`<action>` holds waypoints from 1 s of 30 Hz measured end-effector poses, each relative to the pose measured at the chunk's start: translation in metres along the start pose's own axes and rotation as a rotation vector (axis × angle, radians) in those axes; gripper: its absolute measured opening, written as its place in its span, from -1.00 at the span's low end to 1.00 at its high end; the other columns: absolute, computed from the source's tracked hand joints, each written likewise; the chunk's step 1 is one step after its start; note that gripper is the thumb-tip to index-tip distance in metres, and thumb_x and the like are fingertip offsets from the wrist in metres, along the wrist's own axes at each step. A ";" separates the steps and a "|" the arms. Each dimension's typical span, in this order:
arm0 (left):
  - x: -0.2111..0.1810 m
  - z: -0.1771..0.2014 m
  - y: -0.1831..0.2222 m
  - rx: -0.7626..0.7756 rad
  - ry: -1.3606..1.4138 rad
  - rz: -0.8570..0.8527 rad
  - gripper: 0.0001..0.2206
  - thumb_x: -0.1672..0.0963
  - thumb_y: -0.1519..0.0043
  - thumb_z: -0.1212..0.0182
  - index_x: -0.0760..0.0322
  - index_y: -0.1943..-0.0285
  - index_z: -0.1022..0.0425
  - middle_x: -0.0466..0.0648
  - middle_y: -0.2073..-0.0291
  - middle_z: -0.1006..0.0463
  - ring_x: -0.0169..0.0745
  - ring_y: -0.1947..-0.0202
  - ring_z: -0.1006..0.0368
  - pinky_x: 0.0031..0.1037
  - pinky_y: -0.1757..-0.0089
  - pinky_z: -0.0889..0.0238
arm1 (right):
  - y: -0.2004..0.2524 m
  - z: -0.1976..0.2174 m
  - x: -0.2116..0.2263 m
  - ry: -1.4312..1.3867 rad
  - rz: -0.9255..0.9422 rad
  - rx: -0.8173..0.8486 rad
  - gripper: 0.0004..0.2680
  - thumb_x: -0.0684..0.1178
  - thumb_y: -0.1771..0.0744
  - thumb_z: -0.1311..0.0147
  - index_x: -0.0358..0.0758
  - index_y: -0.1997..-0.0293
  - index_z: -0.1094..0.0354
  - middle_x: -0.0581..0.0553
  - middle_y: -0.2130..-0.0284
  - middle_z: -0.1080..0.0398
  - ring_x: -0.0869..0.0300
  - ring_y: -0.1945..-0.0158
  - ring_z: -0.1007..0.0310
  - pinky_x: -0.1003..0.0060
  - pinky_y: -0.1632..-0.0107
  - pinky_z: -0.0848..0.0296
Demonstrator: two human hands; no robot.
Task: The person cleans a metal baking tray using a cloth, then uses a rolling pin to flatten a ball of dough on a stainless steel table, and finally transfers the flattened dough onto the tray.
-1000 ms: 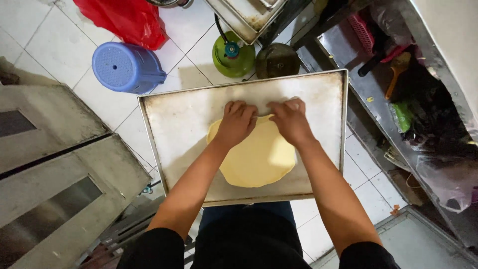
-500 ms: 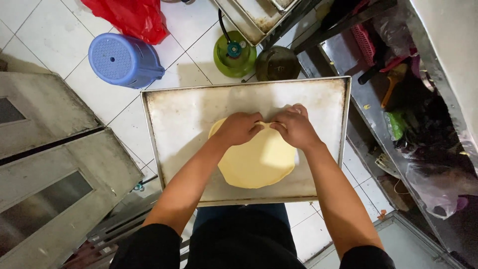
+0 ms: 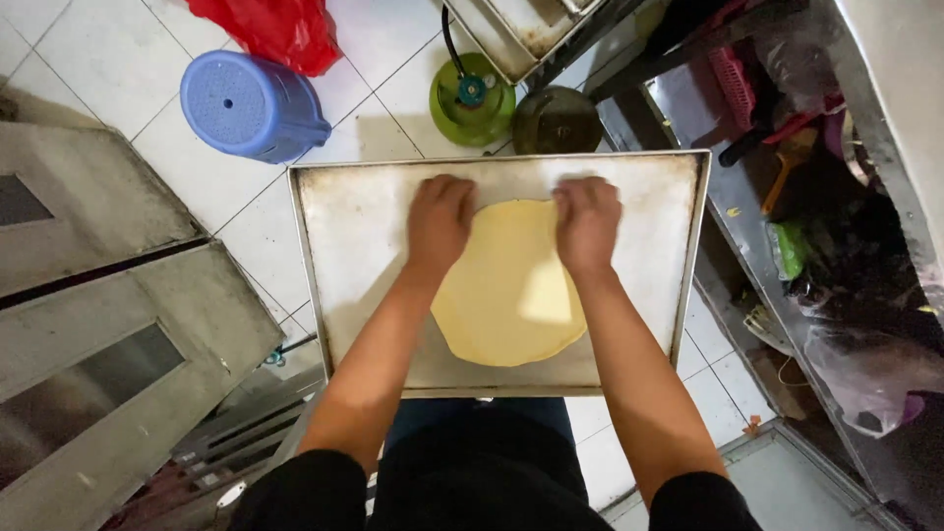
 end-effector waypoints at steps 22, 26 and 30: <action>0.036 0.046 0.081 -0.232 -0.119 0.142 -0.85 0.13 -0.18 -0.19 0.03 0.09 -0.53 -0.14 0.18 -0.38 -0.06 0.04 -0.24 -0.30 0.13 -0.17 | 0.007 -0.031 0.120 0.029 0.510 0.177 -0.87 -0.02 -0.35 0.10 0.02 0.08 -0.37 -0.05 0.06 -0.26 0.03 -0.08 -0.20 0.17 0.02 -0.18; 0.037 0.020 0.103 -0.172 -0.065 0.112 -0.88 0.19 -0.16 -0.18 0.19 0.14 -0.48 -0.04 0.21 -0.40 0.05 0.03 -0.28 -0.17 0.10 -0.20 | 0.021 -0.054 0.145 0.021 0.744 0.457 -0.82 -0.02 -0.35 0.18 -0.02 -0.02 -0.28 -0.09 -0.02 -0.25 0.02 -0.23 -0.08 0.04 -0.20 -0.01; 0.051 0.018 0.102 -0.189 0.022 0.235 -0.90 0.13 -0.21 -0.14 0.11 0.14 -0.38 -0.15 0.38 -0.40 -0.12 0.11 -0.31 -0.23 0.08 -0.17 | 0.014 -0.073 0.140 0.003 0.747 0.472 -0.89 -0.01 -0.36 0.12 -0.07 0.06 -0.24 0.00 0.26 -0.31 0.15 -0.04 -0.21 0.09 -0.16 -0.04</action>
Point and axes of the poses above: each hand's wrist, its own y-axis away from the middle knuckle, its own z-axis out of the back of the hand, x = y × z, the point moved 7 cm from there along -y, towards the middle knuckle
